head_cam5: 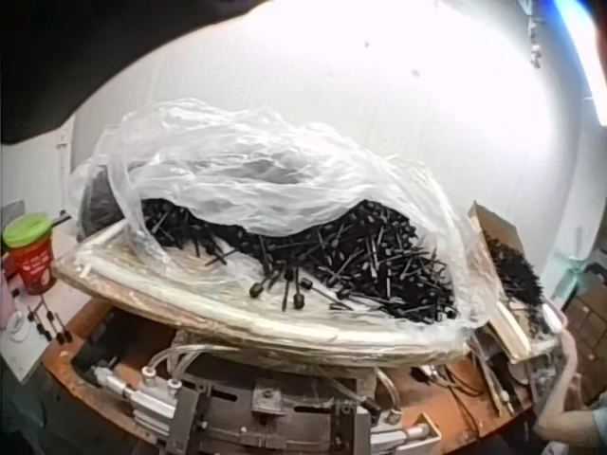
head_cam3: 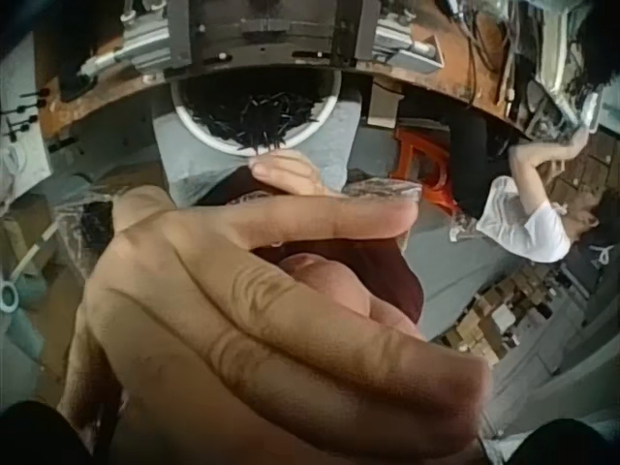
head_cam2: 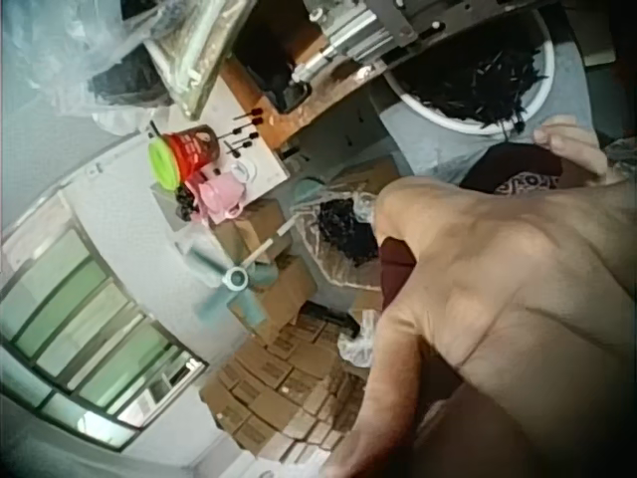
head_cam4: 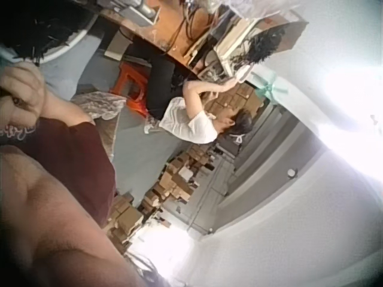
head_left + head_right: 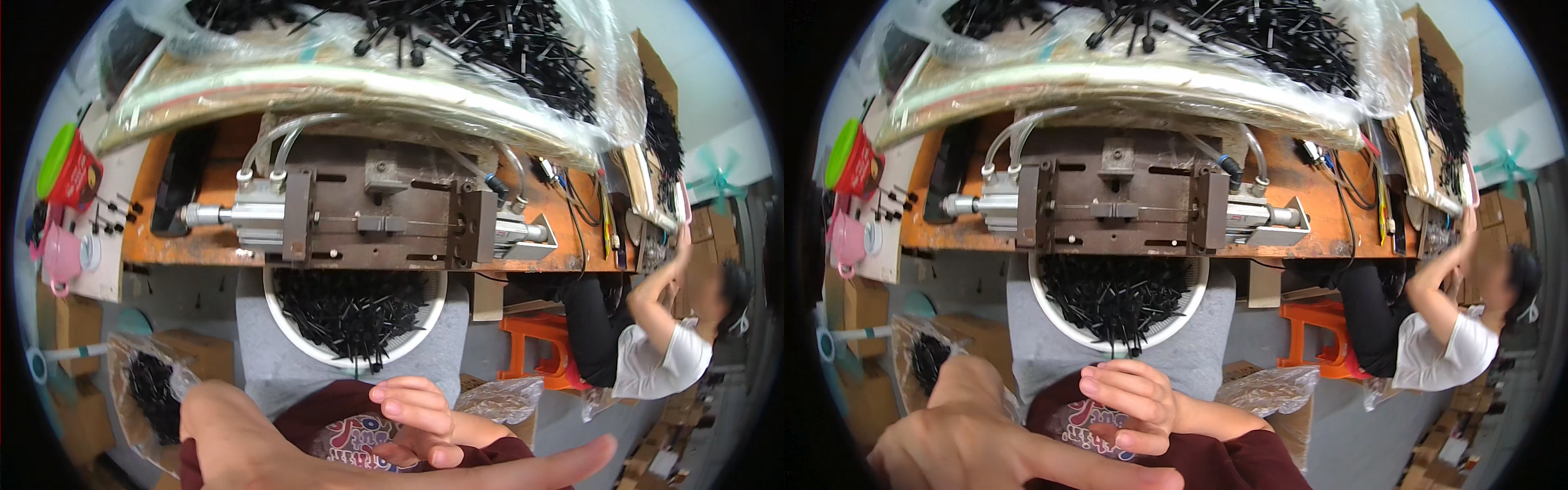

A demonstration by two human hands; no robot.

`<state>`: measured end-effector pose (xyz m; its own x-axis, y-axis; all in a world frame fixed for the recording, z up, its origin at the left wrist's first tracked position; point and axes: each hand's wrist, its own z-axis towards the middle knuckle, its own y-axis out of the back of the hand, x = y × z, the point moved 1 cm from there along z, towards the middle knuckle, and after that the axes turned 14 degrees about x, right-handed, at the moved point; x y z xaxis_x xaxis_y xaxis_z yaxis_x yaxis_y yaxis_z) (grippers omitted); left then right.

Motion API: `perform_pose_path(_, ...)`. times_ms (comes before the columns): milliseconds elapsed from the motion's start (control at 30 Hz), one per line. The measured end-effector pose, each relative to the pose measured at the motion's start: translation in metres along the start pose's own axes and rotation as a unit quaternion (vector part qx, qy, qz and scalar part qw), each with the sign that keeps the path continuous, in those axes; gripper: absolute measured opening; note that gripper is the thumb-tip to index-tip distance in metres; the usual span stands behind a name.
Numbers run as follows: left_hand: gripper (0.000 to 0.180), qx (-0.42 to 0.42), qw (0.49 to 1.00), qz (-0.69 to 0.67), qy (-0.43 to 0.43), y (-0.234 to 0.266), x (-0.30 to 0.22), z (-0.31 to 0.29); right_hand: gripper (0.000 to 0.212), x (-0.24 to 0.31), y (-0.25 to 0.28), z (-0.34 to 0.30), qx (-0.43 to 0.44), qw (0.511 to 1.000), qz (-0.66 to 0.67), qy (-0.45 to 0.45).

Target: Manually assemble small black plastic and wire components using a pneumatic jig.

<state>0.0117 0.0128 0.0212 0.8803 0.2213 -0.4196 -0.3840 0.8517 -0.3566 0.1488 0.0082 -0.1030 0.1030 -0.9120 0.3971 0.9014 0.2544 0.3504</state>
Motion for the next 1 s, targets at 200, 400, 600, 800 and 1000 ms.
perform_pose_path(200,0.054,-0.001,0.999,-0.023,-0.037,-0.003,-0.013,-0.015,0.065,-0.004,-0.005,0.003,0.012,0.998,0.054,0.004)
perform_pose_path(400,0.068,-0.02,0.994,-0.106,-0.027,0.03,-0.01,-0.04,0.066,-0.005,-0.008,0.0,0.006,0.998,0.055,0.01)
perform_pose_path(600,0.053,-0.304,0.943,0.13,-0.047,-0.036,0.022,0.006,0.066,0.004,-0.006,-0.002,0.013,0.999,0.047,0.002)
perform_pose_path(800,0.033,-0.067,0.997,0.042,-0.008,-0.028,-0.01,-0.026,0.065,0.001,-0.003,0.015,0.027,0.997,0.074,0.002)
perform_pose_path(1000,0.015,0.221,0.97,0.106,0.005,0.045,-0.05,-0.021,0.047,-0.027,0.026,0.038,0.066,0.994,-0.021,-0.082)
